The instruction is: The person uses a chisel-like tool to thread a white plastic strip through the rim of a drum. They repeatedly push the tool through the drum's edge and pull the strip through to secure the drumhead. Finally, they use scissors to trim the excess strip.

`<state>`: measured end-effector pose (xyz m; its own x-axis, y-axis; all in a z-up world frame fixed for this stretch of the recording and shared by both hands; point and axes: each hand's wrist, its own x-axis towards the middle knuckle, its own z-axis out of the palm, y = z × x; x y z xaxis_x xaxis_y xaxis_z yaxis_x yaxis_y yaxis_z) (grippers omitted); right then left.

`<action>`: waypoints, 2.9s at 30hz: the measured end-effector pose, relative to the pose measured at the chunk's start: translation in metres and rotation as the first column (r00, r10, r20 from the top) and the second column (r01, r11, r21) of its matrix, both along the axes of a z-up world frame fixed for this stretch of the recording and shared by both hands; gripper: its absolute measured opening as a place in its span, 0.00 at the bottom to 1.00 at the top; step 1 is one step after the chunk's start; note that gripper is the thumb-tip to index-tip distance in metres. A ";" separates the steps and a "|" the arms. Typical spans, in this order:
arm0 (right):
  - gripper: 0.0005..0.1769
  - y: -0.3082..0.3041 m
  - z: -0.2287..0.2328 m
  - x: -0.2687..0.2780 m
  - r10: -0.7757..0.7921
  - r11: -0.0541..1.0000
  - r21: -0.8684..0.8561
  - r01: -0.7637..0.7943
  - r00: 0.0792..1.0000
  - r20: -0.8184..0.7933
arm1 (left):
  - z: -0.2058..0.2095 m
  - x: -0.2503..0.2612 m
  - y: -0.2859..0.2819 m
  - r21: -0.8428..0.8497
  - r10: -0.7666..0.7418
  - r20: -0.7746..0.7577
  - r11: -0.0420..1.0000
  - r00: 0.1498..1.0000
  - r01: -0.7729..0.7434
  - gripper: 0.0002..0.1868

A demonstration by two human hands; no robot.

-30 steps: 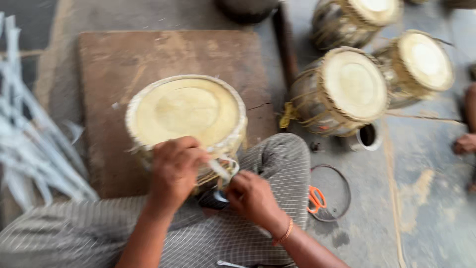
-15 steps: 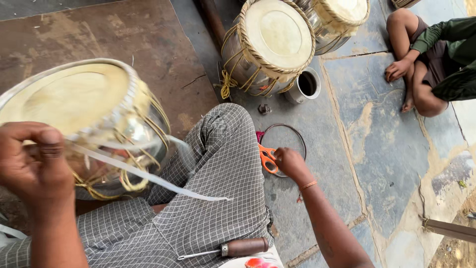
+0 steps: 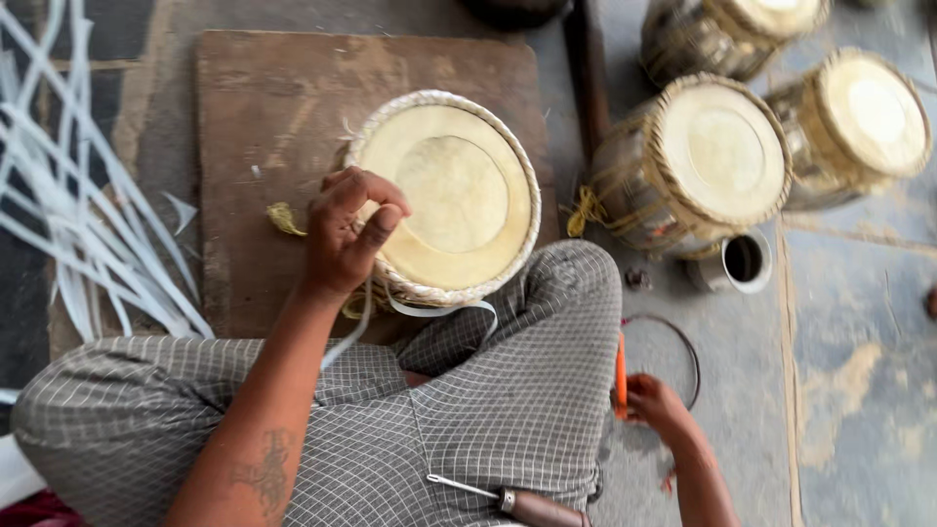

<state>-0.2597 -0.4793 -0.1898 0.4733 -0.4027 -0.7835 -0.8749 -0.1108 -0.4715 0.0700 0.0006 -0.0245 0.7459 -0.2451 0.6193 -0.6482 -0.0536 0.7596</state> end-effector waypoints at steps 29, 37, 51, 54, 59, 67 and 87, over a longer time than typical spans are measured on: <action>0.36 0.294 0.223 0.190 0.258 0.860 0.077 -0.504 0.561 0.787 | -0.056 -0.089 0.026 0.303 0.501 -0.251 0.853 0.828 -0.424 0.33; 0.51 0.261 0.216 0.125 0.469 0.763 0.348 -0.545 0.837 0.281 | -0.067 -0.086 0.033 0.036 0.159 -0.848 0.969 0.505 -0.244 0.12; 0.30 0.273 0.208 0.161 0.600 0.745 0.238 -0.623 0.782 0.168 | -0.067 -0.089 0.031 0.114 0.284 -0.613 0.955 0.737 -0.274 0.24; 0.30 0.276 0.210 0.167 0.603 0.749 0.226 -0.623 0.782 0.158 | -0.073 -0.086 0.031 0.100 0.258 -0.663 0.961 0.703 -0.259 0.22; 0.27 0.282 0.219 0.178 0.622 0.732 0.202 -0.651 0.759 0.192 | -0.073 -0.084 0.041 -0.452 -0.292 -0.849 0.834 0.441 -0.317 0.17; 0.25 0.292 0.221 0.188 0.772 0.635 -0.087 -0.767 0.630 0.086 | -0.065 -0.082 0.038 0.035 0.181 -0.808 0.965 0.560 -0.261 0.15; 0.36 0.294 0.203 0.179 0.474 0.738 0.378 -0.559 0.828 0.299 | -0.095 -0.081 0.029 -0.391 -0.317 -0.907 0.878 0.278 -0.275 0.12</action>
<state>-0.0807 -0.1850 0.0129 0.6494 0.3033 -0.6973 -0.6433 -0.2700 -0.7165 -0.0107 0.0296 -0.1197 0.8447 -0.2300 -0.4833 0.5337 0.4304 0.7280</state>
